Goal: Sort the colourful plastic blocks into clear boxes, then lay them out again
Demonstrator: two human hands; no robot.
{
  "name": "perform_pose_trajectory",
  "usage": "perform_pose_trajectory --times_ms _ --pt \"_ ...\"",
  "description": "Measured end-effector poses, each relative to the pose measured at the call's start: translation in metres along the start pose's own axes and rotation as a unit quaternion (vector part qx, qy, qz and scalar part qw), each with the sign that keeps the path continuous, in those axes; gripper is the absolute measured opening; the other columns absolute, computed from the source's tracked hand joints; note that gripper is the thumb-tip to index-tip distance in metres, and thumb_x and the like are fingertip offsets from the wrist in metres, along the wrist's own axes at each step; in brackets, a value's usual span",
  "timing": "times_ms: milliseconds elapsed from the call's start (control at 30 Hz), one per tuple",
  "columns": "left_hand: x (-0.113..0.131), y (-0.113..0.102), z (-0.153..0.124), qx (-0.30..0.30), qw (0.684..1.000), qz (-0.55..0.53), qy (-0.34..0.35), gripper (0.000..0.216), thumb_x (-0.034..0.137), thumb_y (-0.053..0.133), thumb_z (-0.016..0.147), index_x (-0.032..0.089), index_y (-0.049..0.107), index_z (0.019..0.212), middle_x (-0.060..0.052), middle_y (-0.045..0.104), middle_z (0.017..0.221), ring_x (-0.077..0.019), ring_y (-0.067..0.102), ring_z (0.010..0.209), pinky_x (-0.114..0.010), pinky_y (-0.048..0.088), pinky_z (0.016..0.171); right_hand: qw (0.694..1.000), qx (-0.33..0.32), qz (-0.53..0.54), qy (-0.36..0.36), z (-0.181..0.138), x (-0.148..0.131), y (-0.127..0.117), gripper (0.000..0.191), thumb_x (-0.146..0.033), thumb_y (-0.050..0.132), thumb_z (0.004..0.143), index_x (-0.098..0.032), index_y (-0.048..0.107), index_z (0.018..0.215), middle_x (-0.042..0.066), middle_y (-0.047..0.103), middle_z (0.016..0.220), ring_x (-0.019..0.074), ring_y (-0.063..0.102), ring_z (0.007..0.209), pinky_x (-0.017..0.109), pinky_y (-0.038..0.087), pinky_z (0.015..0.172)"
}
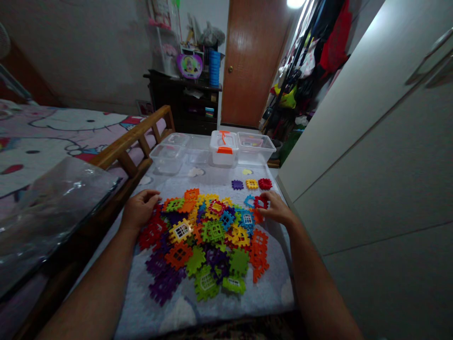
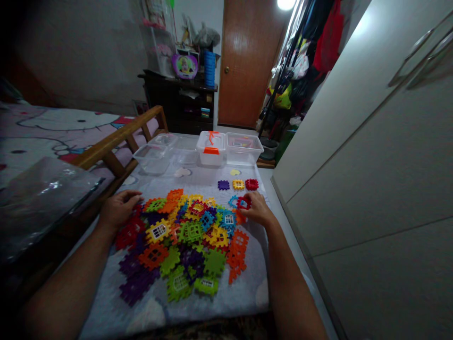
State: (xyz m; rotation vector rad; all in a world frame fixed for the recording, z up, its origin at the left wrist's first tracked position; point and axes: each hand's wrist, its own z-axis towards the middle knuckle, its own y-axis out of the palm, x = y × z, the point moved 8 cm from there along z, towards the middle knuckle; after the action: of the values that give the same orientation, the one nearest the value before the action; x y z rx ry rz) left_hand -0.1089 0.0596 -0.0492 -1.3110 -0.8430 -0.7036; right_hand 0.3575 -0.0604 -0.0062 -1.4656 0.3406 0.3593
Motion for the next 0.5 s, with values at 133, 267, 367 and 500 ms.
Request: perform_pose_trajectory --times_ms 133,267,367,500 --pt "-0.002 0.000 0.001 -0.005 1.000 0.007 0.005 0.037 0.045 0.058 0.072 0.019 0.069 0.097 -0.006 0.076 0.088 -0.0233 0.072 0.083 -0.031 0.054 0.076 0.994 0.037 -0.068 0.073 -0.006 0.031 -0.007 0.028 -0.031 0.076 0.069 -0.022 0.067 0.094 0.007 0.060 0.097 0.0228 0.054 0.091 0.034 0.042 0.083" --pt "-0.004 0.001 0.002 -0.007 1.000 0.009 0.007 0.036 0.044 0.058 0.073 0.019 0.068 0.097 -0.006 0.076 0.088 -0.0229 0.071 0.083 -0.030 0.054 0.075 0.992 0.019 -0.077 0.096 -0.011 0.041 0.005 0.027 -0.029 0.076 0.071 -0.022 0.068 0.096 0.009 0.061 0.099 0.0231 0.054 0.092 0.032 0.042 0.081" --pt "-0.006 0.002 0.003 -0.009 1.000 0.003 0.005 0.037 0.044 0.058 0.073 0.019 0.068 0.098 -0.006 0.076 0.089 -0.0231 0.071 0.081 -0.030 0.053 0.073 0.993 0.016 -0.073 0.096 -0.011 0.044 0.008 0.036 -0.031 0.077 0.070 -0.022 0.068 0.103 0.009 0.061 0.103 0.0240 0.055 0.096 0.032 0.043 0.083" --pt "-0.012 0.002 0.005 -0.007 1.000 0.006 0.012 0.036 0.045 0.058 0.074 0.020 0.068 0.099 -0.007 0.077 0.089 -0.0242 0.072 0.086 -0.032 0.053 0.078 0.994 0.018 -0.073 0.079 -0.011 0.043 0.008 0.035 -0.032 0.075 0.072 -0.023 0.068 0.105 0.007 0.061 0.104 0.0225 0.055 0.097 0.032 0.043 0.086"
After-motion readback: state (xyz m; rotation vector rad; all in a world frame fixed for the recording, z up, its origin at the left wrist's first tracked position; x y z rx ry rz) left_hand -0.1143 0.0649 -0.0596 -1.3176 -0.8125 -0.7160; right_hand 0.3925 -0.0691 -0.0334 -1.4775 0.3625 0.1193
